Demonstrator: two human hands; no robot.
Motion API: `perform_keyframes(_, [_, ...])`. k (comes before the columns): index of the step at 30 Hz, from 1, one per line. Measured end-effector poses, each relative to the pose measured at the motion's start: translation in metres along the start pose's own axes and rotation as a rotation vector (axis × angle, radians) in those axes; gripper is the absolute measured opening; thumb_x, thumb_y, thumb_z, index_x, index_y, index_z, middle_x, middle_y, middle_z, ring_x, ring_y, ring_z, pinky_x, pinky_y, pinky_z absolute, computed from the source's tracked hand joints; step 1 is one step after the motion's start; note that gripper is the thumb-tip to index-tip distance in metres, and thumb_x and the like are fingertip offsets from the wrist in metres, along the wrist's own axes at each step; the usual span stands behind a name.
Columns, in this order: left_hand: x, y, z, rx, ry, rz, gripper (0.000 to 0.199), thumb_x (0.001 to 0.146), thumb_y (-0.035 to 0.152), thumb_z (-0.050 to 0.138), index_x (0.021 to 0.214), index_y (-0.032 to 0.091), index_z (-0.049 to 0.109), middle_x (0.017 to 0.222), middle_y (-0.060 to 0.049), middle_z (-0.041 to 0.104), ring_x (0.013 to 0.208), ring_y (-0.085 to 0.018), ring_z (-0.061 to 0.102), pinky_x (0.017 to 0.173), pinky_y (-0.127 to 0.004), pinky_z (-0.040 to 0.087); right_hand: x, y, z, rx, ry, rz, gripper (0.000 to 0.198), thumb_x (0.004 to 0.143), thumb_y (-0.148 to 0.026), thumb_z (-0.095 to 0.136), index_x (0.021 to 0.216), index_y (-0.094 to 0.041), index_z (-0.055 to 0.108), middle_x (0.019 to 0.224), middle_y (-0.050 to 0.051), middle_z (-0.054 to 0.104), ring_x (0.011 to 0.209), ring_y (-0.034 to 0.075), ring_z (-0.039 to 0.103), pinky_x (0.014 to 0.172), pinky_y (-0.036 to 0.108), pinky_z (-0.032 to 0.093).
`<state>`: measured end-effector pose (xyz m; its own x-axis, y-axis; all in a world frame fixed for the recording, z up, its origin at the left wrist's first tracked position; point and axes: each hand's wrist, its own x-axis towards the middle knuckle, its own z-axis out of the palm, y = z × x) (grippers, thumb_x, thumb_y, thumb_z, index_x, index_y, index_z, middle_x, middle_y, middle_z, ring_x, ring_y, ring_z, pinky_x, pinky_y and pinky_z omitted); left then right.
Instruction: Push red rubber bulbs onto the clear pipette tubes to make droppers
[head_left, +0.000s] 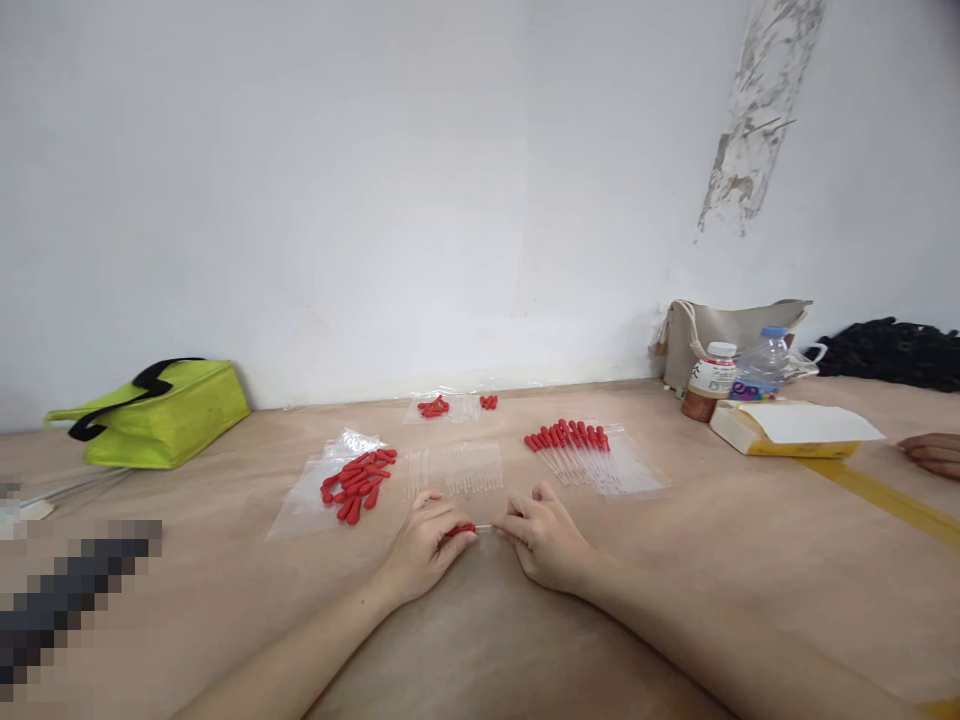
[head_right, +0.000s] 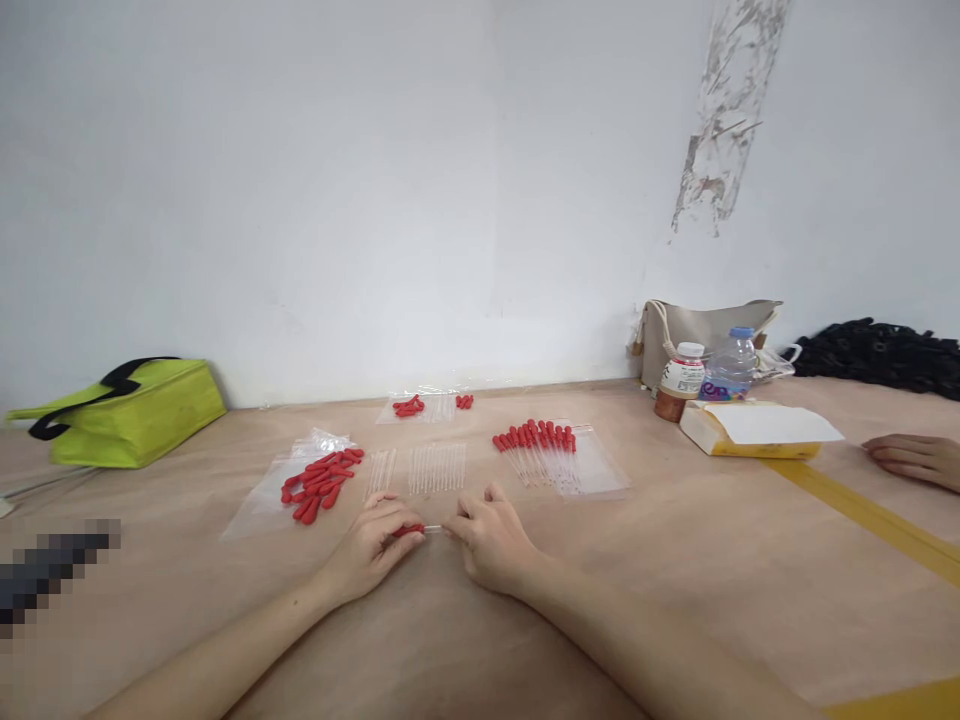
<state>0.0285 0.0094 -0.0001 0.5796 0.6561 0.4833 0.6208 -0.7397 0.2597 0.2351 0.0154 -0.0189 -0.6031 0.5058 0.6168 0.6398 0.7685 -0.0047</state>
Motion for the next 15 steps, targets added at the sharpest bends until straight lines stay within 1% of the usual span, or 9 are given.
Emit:
perform_keyframes(6, [0.0005,-0.0014,0.0028,0.017,0.004,0.028,0.018,0.084,0.028,0.043,0.077,0.019,0.056,0.068,0.0,0.059,0.063,-0.012,0.053,0.088,-0.036,0.031,0.0001,-0.0014,0.0067,0.017,-0.003,0.012,0.022,0.079,-0.012,0.043,0.089,-0.02,0.061,0.071,0.001,0.052,0.062,0.01,0.04,0.063,0.028,0.02])
perform_keyframes(15, [0.0014,-0.0016,0.0033,0.026,-0.015,0.031,0.014,0.083,0.025,0.045,0.078,0.019,0.056,0.068,0.0,0.059,0.065,-0.012,0.053,0.089,-0.037,0.03,0.0058,-0.0008,0.0103,0.045,-0.024,0.002,0.019,0.077,-0.011,0.044,0.08,-0.019,0.061,0.071,0.001,0.05,0.063,0.01,0.039,0.064,0.028,0.02])
